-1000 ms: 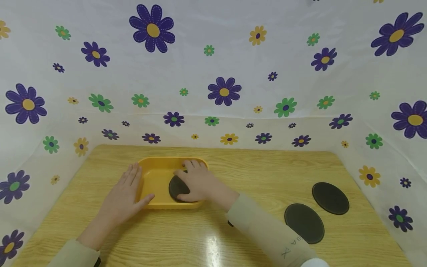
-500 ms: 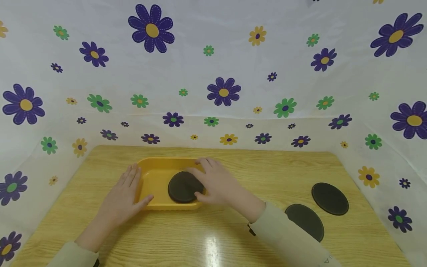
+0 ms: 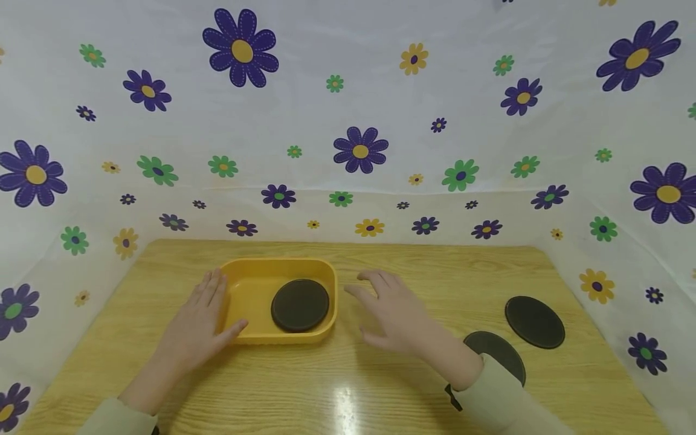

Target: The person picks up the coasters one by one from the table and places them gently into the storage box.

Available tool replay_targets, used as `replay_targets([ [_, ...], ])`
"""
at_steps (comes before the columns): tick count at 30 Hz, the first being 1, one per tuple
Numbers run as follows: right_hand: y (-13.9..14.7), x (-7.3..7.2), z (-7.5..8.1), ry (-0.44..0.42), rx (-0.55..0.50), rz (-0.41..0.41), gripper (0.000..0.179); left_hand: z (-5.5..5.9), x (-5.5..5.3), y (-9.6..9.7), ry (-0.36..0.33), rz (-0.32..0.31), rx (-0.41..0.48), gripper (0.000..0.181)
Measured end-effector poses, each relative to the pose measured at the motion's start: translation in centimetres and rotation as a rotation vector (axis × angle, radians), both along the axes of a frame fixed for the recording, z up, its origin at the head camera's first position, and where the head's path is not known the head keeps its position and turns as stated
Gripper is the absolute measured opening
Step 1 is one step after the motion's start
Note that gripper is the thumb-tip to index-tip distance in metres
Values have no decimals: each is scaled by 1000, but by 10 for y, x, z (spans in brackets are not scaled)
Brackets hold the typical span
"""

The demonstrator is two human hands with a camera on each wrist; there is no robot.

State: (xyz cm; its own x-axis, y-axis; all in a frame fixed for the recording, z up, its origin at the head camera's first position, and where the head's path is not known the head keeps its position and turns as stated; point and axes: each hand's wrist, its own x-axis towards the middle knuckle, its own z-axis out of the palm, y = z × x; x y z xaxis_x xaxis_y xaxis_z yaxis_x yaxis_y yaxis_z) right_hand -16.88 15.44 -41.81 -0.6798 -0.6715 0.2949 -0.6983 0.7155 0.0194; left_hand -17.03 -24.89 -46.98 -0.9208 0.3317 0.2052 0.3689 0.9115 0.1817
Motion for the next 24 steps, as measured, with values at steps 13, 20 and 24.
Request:
replay_targets([
  [13, 64, 32, -26, -15, -2, -135, 69, 1, 0, -1, -43, 7, -15, 102],
  [20, 94, 42, -35, -20, -8, -193, 65, 2, 0, -1, -4, -3, -10, 101],
  [24, 110, 48, -37, -37, 9, -237, 68, 2, 0, -1, -10, 2, -6, 101],
])
